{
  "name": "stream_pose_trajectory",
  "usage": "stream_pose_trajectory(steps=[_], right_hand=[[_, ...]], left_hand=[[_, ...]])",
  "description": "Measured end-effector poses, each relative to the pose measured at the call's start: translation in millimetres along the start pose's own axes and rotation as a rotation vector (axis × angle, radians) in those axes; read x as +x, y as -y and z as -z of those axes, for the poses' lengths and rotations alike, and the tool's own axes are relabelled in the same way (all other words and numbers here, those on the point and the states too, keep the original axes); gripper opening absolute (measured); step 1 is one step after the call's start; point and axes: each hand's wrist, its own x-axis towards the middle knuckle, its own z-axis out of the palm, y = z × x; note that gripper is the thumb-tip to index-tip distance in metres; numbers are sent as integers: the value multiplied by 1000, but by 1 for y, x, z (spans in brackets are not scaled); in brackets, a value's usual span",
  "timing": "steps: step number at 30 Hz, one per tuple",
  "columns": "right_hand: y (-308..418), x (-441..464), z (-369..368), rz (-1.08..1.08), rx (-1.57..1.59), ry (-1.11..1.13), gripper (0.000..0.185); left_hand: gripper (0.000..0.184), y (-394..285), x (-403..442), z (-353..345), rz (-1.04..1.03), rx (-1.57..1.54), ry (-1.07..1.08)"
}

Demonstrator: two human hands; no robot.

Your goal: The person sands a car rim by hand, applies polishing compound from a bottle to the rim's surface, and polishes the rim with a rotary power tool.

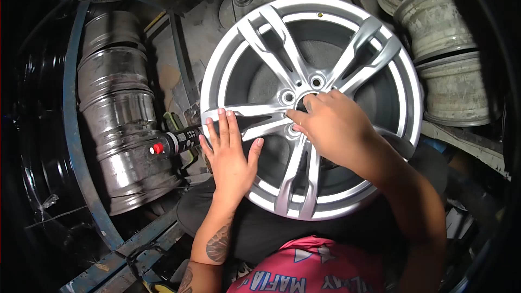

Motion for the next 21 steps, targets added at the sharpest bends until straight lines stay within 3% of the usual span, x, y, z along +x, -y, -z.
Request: stream_pose_trajectory(steps=[9,21], right_hand=[[6,3,1,6,76,-90,30],[6,8,-5,49,-8,-92,34]], left_hand=[[77,-20,9,-2,-33,-23,-40],[67,-33,19,-6,-257,-29,-17]])
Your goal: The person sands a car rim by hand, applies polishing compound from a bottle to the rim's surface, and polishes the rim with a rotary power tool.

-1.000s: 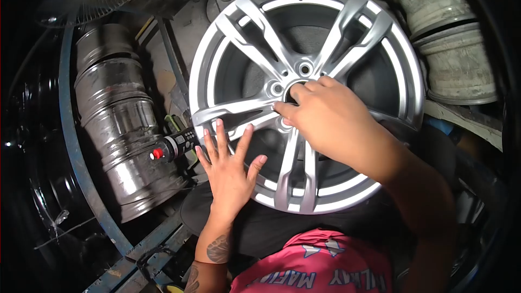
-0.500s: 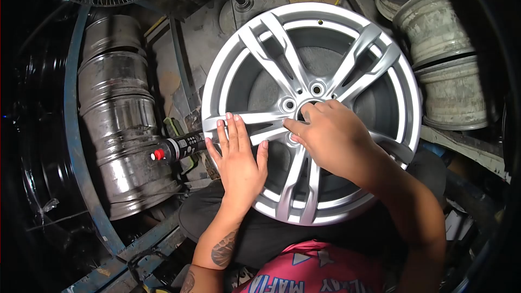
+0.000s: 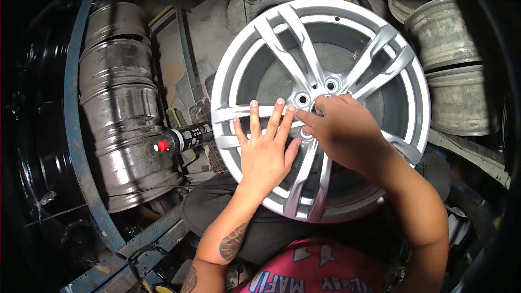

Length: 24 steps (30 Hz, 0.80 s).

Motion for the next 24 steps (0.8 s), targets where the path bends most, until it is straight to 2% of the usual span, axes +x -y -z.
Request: stream_pose_trajectory(steps=[3,6,7,8,10,13,19,24], right_hand=[[-5,-3,-1,-14,25,-45,28],[-6,-5,-1,-45,73,-12,24],[-6,-7,-3,-41,65,-62,21],[-4,-8,0,-54,41,-10,28],[-2,-7,2,-61,1,17,27],[-2,-6,4,-67,-47,44,23],[2,-5,12,-64,-79,96,22],[3,-9,15,-51,-5,91,24]], left_hand=[[65,11,-4,3,19,33,0],[65,21,-9,11,127,104,8],[68,27,-11,12,184,103,15],[71,32,-14,13,242,105,22],[91,43,-16,9,330,83,39],[105,49,-15,5,383,-20,7],[91,33,-2,-11,340,95,-46],[94,8,-2,-12,227,21,-62]])
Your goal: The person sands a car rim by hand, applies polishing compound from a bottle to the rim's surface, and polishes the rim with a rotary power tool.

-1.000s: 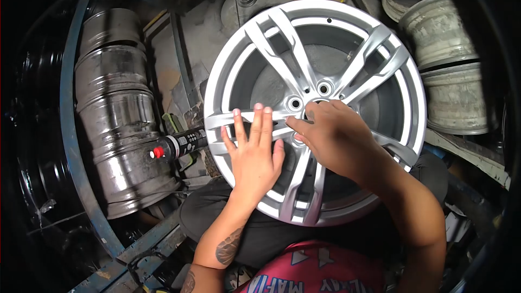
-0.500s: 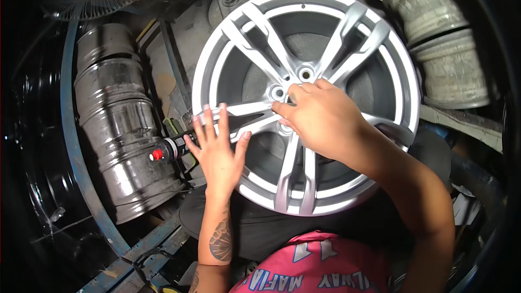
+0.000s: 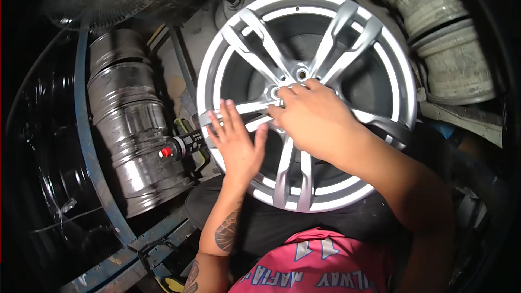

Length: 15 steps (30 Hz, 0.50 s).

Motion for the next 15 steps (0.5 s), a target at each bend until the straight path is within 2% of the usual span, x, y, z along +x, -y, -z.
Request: stream_pose_trajectory(steps=[4,6,9,11,15], right_hand=[[-3,2,0,-17,-15,-17,26],[-7,2,-1,-9,36,-61,27],[-8,5,2,-18,68,-70,29],[-4,7,7,-34,76,-53,25],[5,14,6,-28,144,-62,28]], left_hand=[[88,1,-6,9,-76,17,39],[89,16,-7,14,-17,-36,14],[93,39,-13,19,183,25,7],[94,46,-17,20,278,23,24],[90,39,-14,13,209,55,-20]])
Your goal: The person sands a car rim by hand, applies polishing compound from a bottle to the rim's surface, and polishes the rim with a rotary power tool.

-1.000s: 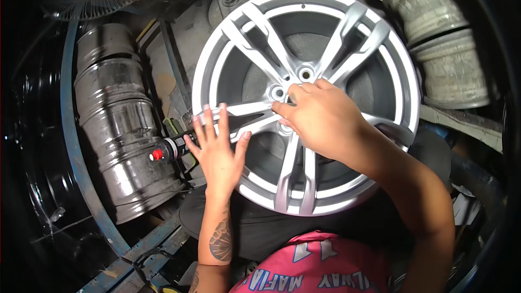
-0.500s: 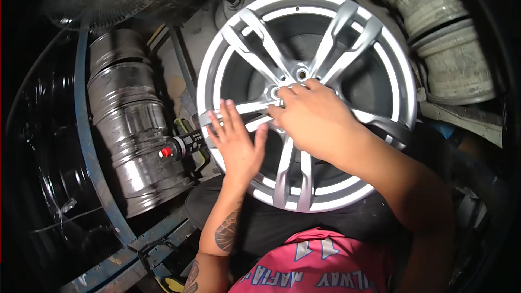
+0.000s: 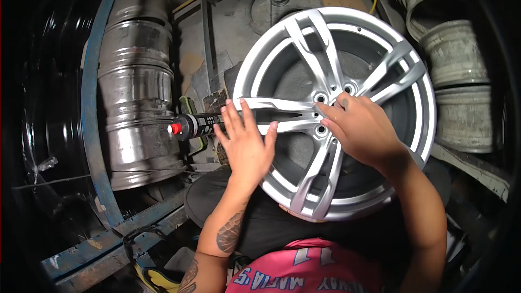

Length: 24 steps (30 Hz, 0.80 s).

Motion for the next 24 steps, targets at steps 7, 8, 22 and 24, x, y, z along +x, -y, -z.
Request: stream_pose_trajectory(steps=[7,8,22,24], right_hand=[[11,6,-6,25,33,85,33],[6,6,-12,8,77,76,32],[1,6,-24,49,66,65,32],[3,6,-24,59,42,71,36]], left_hand=[[89,-6,3,18,-25,-169,24],[88,-3,3,17,-29,-194,28],[73,23,12,24,37,-145,-51],[72,24,13,25,35,-167,-42]])
